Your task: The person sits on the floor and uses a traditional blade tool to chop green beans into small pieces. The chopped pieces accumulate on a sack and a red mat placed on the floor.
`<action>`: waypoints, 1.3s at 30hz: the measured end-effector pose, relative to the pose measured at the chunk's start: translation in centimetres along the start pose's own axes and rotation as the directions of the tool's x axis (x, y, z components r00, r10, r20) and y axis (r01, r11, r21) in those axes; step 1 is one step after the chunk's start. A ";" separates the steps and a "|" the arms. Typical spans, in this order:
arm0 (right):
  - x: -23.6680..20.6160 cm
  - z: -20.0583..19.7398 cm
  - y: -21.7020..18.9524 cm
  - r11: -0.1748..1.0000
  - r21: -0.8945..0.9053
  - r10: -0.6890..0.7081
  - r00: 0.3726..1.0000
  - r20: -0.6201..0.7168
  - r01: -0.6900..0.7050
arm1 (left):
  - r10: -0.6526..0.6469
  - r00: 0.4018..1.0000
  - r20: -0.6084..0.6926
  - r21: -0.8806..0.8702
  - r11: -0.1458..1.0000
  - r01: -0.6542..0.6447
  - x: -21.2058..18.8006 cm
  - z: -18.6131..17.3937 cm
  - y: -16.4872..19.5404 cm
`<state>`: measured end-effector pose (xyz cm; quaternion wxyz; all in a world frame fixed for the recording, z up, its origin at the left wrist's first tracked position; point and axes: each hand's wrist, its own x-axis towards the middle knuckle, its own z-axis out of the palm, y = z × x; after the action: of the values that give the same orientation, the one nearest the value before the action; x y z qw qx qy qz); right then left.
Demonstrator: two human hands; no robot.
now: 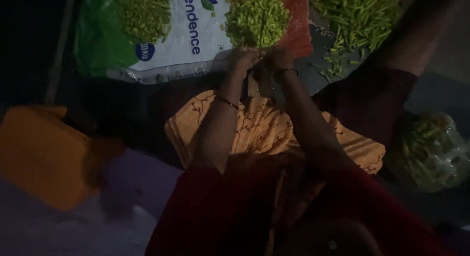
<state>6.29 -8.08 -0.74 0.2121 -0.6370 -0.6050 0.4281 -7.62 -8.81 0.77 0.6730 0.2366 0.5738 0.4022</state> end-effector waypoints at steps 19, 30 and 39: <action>2.6 -3.4 -4.3 0.932 -0.352 -0.132 0.983 -0.128 0.080 | 0.646 0.763 0.013 0.296 0.726 -0.620 1.5 0.2 3.2; -1.3 -1.1 -1.7 0.915 0.403 0.015 0.999 0.044 -0.032 | 0.077 0.996 0.040 0.186 0.979 -0.084 -0.9 0.1 0.7; -0.4 -1.0 0.3 0.907 -0.303 -0.265 0.956 0.129 0.292 | 0.003 0.999 0.050 0.132 0.991 -0.010 0.4 -0.6 0.1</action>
<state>7.30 -8.27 -0.37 0.1393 -0.5511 -0.7593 0.3168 -8.21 -8.50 0.49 0.6686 0.2925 0.5817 0.3593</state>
